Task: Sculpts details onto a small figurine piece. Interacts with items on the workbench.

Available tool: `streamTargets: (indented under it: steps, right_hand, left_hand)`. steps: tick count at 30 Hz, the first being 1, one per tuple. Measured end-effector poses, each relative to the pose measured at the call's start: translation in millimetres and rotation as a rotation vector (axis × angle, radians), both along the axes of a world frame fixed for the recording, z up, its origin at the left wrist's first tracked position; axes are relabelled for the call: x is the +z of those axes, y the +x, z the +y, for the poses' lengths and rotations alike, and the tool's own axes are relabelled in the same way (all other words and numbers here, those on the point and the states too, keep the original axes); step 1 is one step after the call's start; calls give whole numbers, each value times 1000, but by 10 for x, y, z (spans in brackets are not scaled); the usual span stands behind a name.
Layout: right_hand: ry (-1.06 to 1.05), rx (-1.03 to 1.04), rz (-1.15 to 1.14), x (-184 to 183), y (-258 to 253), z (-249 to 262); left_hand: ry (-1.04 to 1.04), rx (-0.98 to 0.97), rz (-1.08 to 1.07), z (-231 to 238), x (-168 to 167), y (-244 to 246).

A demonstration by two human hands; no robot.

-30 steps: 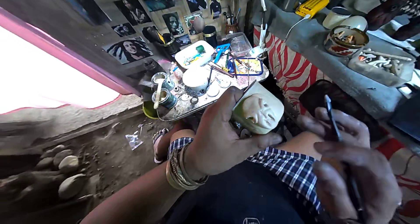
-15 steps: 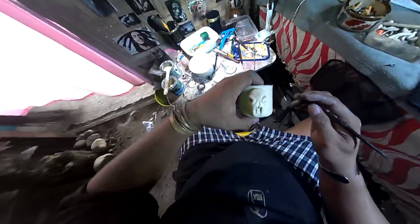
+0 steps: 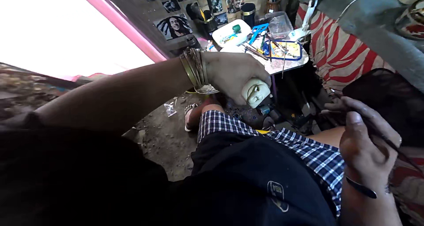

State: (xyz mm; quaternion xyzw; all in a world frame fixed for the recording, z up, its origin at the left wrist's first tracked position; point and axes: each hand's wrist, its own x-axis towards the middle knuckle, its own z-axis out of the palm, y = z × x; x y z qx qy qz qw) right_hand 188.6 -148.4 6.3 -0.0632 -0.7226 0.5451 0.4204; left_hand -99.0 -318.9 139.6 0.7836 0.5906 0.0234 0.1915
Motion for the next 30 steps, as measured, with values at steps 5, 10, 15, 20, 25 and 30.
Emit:
streamTargets:
  steps: [5, 10, 15, 20, 25, 30]
  right_hand:
    - [8, -16, 7, -29, 27, -5]
    - [-19, -27, 37, 22, 59, -75]
    - [-34, -47, 28, 18, 7, -79]
    - [-126, -65, -104, 40, -32, -208]
    - [-111, -36, -122, 13, -33, -242]
    - [-153, 74, -44, 77, -54, -311]
  left_hand:
    - [15, 87, -113, -220, -78, 50]
    - [222, 380, -340, -424, -292, 396]
    - [621, 780, -501, -380, -828, 935]
    - [728, 896, -1019, -166, -1144, 1340]
    - [621, 756, -1102, -188, -1189, 1546]
    - [518, 499, -1171, -200, -1247, 1638]
